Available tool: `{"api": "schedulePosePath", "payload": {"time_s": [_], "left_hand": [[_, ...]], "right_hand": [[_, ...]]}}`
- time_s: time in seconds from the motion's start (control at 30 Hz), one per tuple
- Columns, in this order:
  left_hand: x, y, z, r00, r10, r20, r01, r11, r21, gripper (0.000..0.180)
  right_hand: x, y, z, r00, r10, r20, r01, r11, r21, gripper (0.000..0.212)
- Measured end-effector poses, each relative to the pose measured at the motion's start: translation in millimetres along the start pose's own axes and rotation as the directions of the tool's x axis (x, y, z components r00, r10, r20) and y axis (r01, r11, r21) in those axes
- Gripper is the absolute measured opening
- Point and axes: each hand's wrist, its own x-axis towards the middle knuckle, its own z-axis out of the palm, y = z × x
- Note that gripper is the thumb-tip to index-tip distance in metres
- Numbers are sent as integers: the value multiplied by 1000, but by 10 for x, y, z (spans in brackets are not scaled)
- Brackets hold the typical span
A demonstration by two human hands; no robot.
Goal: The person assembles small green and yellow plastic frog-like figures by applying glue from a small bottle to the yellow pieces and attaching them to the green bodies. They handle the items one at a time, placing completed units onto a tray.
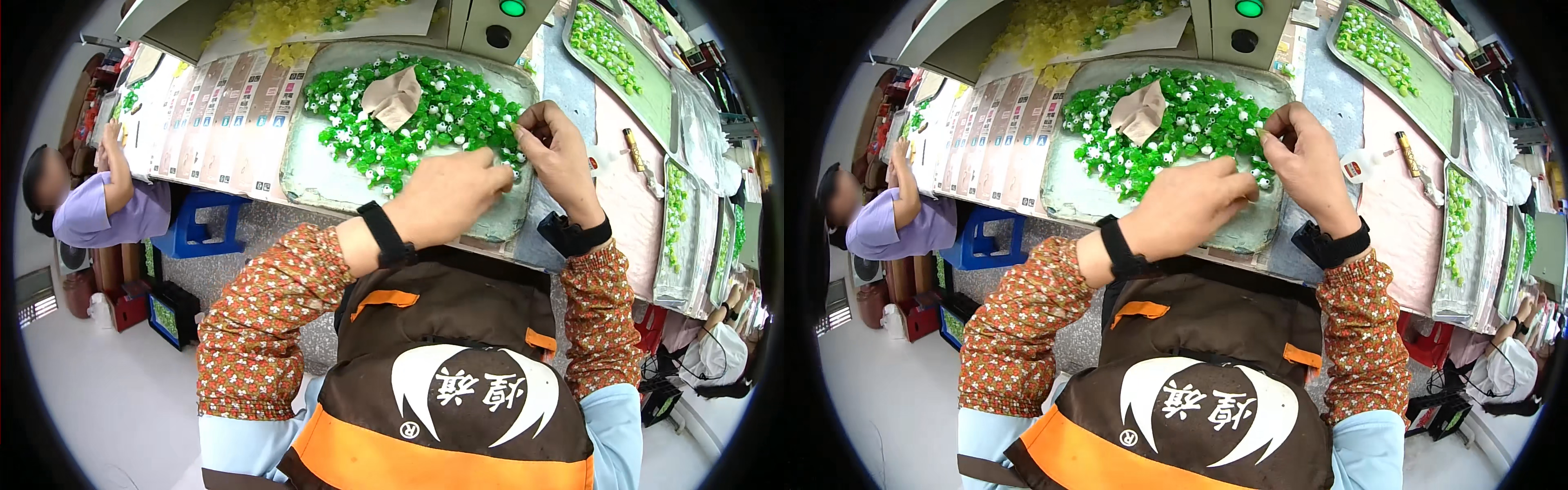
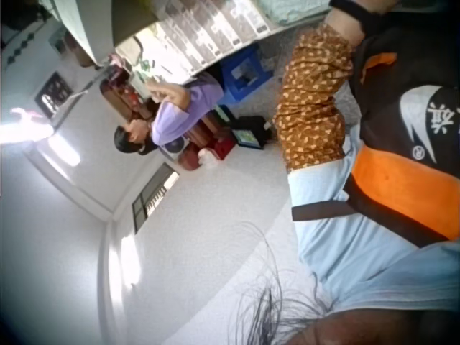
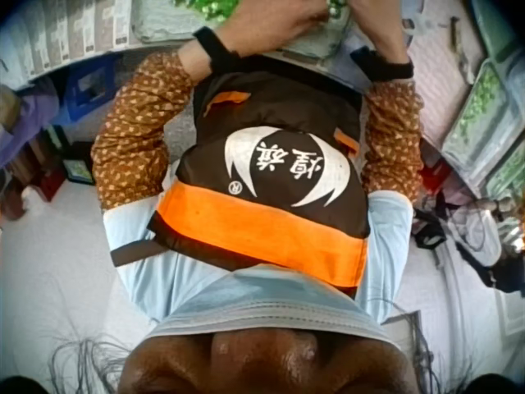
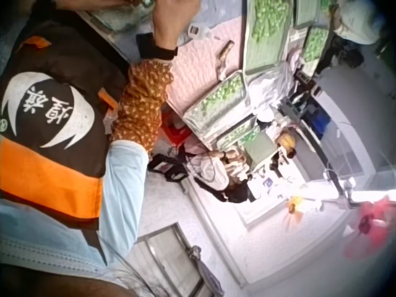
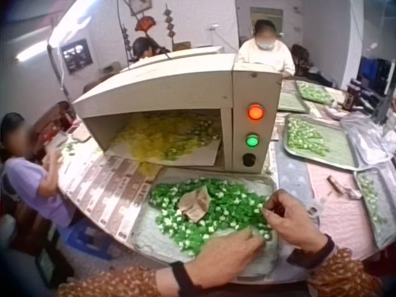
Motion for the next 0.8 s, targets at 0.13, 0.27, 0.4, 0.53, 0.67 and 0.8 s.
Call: {"api": "schedulePosePath", "payload": {"time_s": [0.13,0.27,0.4,0.53,0.67,0.8], "left_hand": [[-4,-30,271,972,192,-134,-174,976,131,15],[-83,7,295,932,231,-279,-218,973,79,16],[-211,3,175,897,251,-363,-237,968,83,16],[-436,-12,227,925,266,-273,-233,962,145,20],[-472,-40,308,913,305,-273,-266,949,171,22],[-449,-93,467,860,382,-339,-301,915,269,21]], "right_hand": [[-101,50,-17,992,-125,-17,126,991,37,13],[-178,23,-27,1000,-25,2,24,972,234,8],[-243,-36,12,1000,9,15,-11,981,193,9],[-278,-202,33,999,-34,20,32,996,84,12],[-127,-504,221,987,-20,162,-21,968,250,12],[341,-727,607,955,-175,240,182,983,-6,21]]}}
